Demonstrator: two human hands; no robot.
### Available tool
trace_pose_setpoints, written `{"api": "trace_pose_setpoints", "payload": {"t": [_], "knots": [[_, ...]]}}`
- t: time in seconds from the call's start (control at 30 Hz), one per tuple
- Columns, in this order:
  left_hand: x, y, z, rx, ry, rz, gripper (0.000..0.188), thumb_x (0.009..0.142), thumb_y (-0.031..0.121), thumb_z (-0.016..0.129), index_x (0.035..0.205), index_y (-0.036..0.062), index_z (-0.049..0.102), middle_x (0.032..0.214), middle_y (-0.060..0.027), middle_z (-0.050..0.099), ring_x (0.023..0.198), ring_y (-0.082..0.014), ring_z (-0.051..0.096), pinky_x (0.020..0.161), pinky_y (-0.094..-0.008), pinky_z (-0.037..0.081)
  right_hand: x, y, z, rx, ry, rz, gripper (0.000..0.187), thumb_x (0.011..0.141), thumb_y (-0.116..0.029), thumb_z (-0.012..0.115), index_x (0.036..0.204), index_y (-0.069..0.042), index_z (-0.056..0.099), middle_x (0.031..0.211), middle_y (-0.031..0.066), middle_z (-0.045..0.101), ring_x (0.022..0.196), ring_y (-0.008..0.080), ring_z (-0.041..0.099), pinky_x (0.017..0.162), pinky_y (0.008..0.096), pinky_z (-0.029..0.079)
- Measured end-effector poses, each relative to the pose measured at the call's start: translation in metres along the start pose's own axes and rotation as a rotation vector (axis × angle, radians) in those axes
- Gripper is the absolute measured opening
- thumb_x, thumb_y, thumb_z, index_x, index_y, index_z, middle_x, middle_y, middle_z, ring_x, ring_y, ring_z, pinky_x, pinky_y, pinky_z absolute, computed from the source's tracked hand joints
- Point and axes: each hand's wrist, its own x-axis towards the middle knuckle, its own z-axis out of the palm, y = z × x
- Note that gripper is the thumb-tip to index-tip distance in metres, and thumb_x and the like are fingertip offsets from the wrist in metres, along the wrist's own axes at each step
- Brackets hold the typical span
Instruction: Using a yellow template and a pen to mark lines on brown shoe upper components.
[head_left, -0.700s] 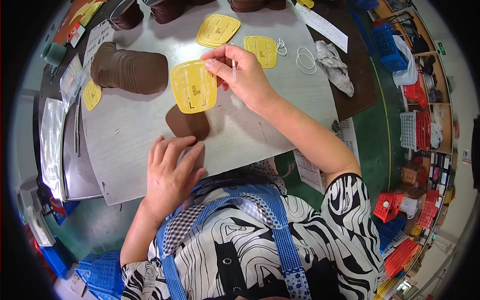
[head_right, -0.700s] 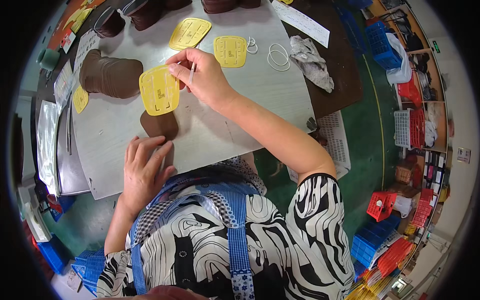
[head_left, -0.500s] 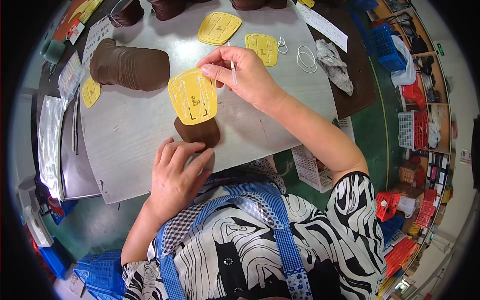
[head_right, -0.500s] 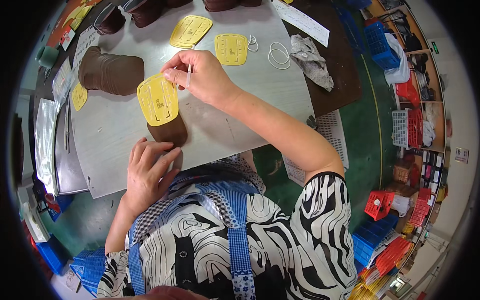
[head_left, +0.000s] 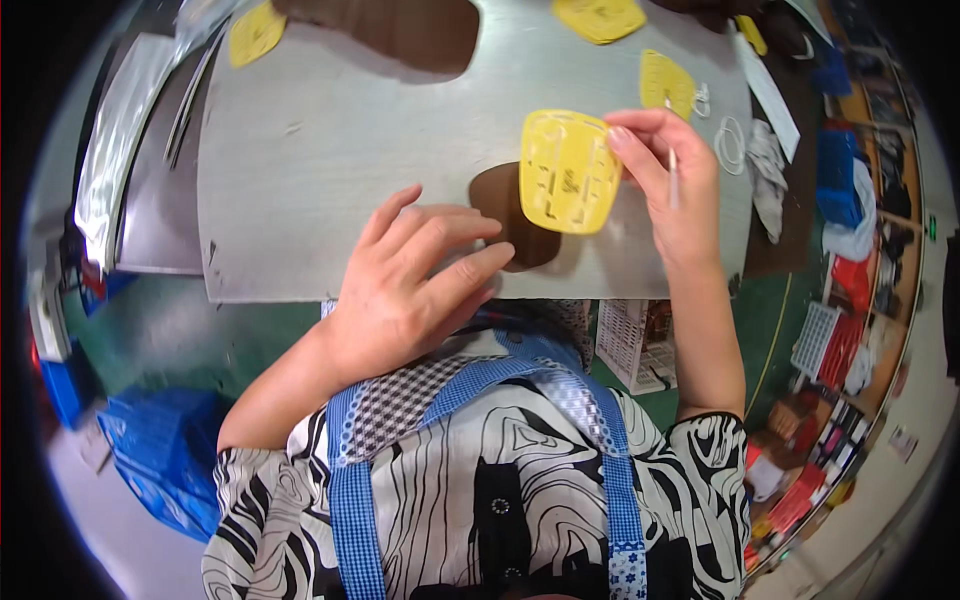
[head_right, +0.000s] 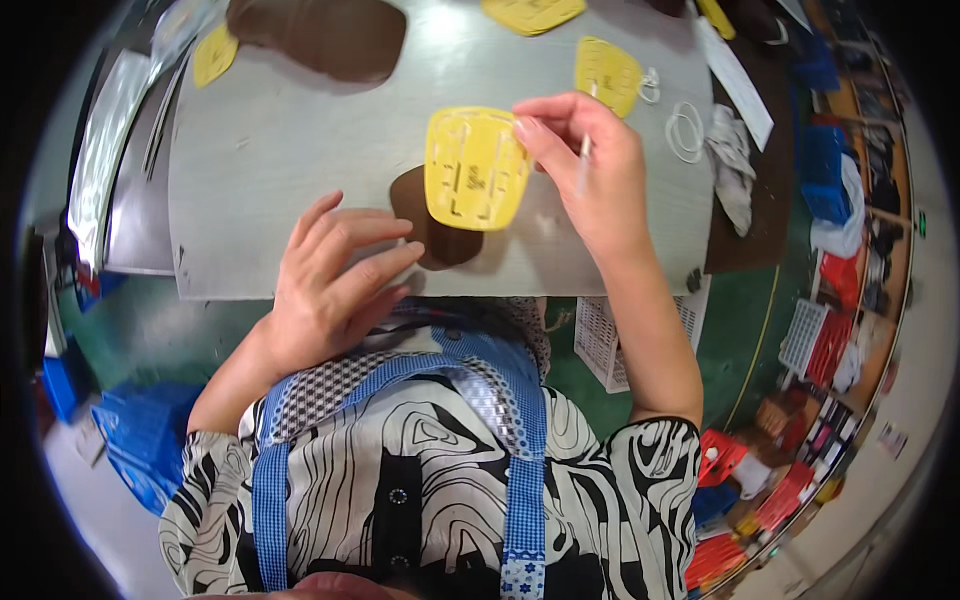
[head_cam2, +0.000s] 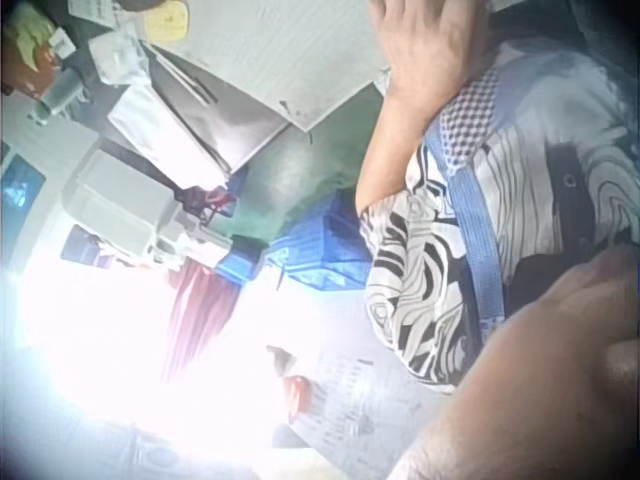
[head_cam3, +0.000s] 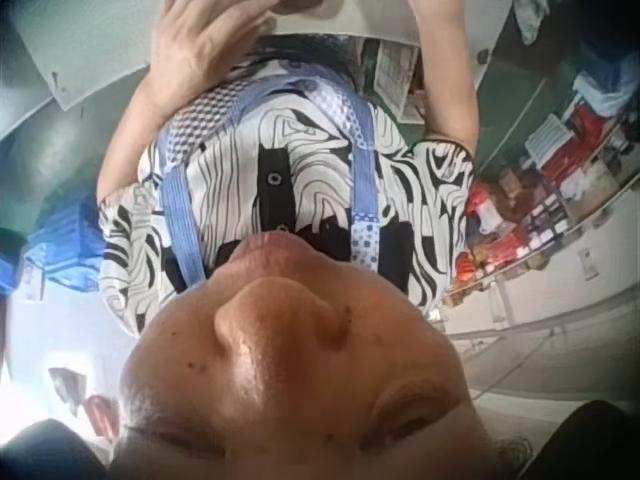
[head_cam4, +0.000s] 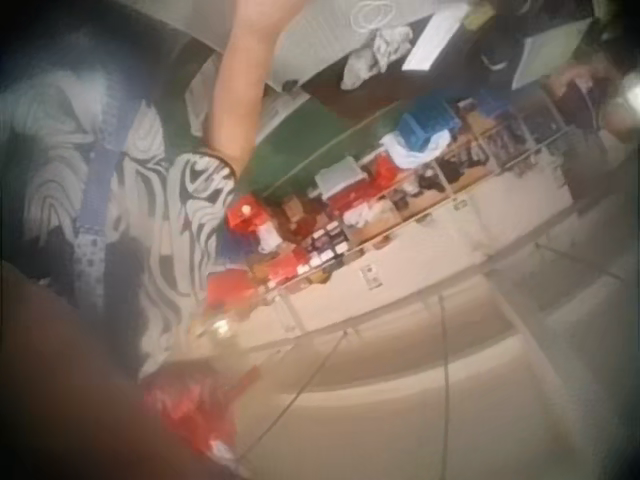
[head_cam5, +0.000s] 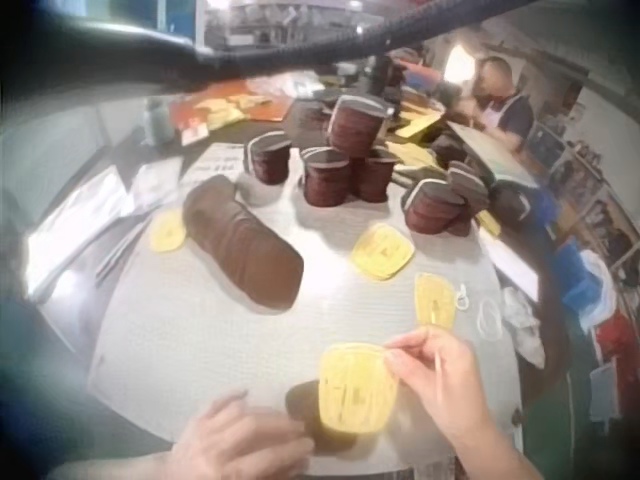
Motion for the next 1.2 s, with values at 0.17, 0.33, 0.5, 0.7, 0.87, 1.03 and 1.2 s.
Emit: {"api": "trace_pose_setpoints", "payload": {"t": [0.17, 0.33, 0.5, 0.7, 0.87, 1.03, 1.2], "knots": [[-0.003, -0.003, 0.000, -0.012, 0.189, -0.039, 0.038, 0.072, 0.003, 0.080, 0.108, 0.0114, 0.073, 0.108, -0.0065, 0.067, 0.101, -0.0253, 0.066, 0.098, -0.0490, 0.048, -0.015, 0.006, 0.021, -0.083, -0.145, -0.011, 0.013, 0.097, -0.008, 0.074, 0.105, 0.001, 0.073, 0.086, 0.0019, 0.073, 0.077, 0.0061, 0.064, 0.070, 0.0217, 0.050], [0.001, 0.003, 0.004, 0.018, 0.109, -0.138, 0.039, 0.072, 0.004, 0.080, 0.109, 0.0120, 0.073, 0.108, -0.0068, 0.067, 0.100, -0.0256, 0.065, 0.091, -0.0441, 0.048, -0.008, 0.002, 0.021, -0.188, -0.189, -0.025, 0.012, 0.096, -0.007, 0.073, 0.106, 0.000, 0.073, 0.083, 0.0023, 0.073, 0.075, 0.0072, 0.065, 0.070, 0.0227, 0.051], [0.017, 0.003, 0.005, 0.067, 0.026, -0.092, 0.041, 0.075, 0.011, 0.080, 0.115, 0.0139, 0.071, 0.122, -0.0050, 0.066, 0.111, -0.0273, 0.063, 0.101, -0.0469, 0.044, -0.007, -0.001, 0.021, -0.352, -0.190, -0.061, 0.015, 0.094, -0.009, 0.073, 0.108, -0.001, 0.073, 0.086, 0.0078, 0.075, 0.078, 0.0131, 0.070, 0.073, 0.0280, 0.055], [0.012, -0.012, -0.003, 0.186, -0.050, -0.079, 0.041, 0.077, 0.013, 0.079, 0.117, 0.0137, 0.069, 0.129, -0.0041, 0.065, 0.125, -0.0263, 0.059, 0.112, -0.0552, 0.036, -0.011, 0.014, 0.051, -0.454, -0.094, -0.175, 0.013, 0.093, -0.011, 0.074, 0.104, -0.003, 0.072, 0.088, 0.0134, 0.076, 0.076, 0.0231, 0.075, 0.069, 0.0315, 0.057], [0.009, -0.008, -0.003, 0.179, -0.081, -0.117, 0.042, 0.079, 0.014, 0.080, 0.119, 0.0106, 0.069, 0.136, -0.0075, 0.062, 0.133, -0.0300, 0.055, 0.117, -0.0556, 0.033, -0.022, 0.014, 0.056, -0.523, 0.036, -0.261, 0.011, 0.091, -0.018, 0.073, 0.097, -0.010, 0.068, 0.081, 0.0110, 0.073, 0.073, 0.0321, 0.071, 0.065, 0.0422, 0.055], [0.005, -0.001, 0.002, 0.148, -0.036, -0.151, 0.046, 0.078, 0.017, 0.080, 0.122, 0.0094, 0.068, 0.129, -0.0107, 0.062, 0.125, -0.0351, 0.056, 0.112, -0.0555, 0.038, -0.020, 0.010, 0.051, -0.571, -0.027, -0.260, 0.015, 0.091, -0.018, 0.074, 0.100, -0.008, 0.070, 0.083, 0.0111, 0.074, 0.073, 0.0297, 0.072, 0.065, 0.0386, 0.056], [0.009, -0.003, 0.010, 0.117, 0.002, -0.119, 0.045, 0.079, 0.021, 0.080, 0.122, 0.0093, 0.069, 0.122, -0.0116, 0.062, 0.116, -0.0357, 0.057, 0.107, -0.0556, 0.041, -0.020, 0.008, 0.041, -0.529, -0.051, -0.174, 0.017, 0.091, -0.017, 0.076, 0.105, -0.007, 0.071, 0.084, 0.0111, 0.074, 0.072, 0.0264, 0.072, 0.065, 0.0357, 0.055]]}}
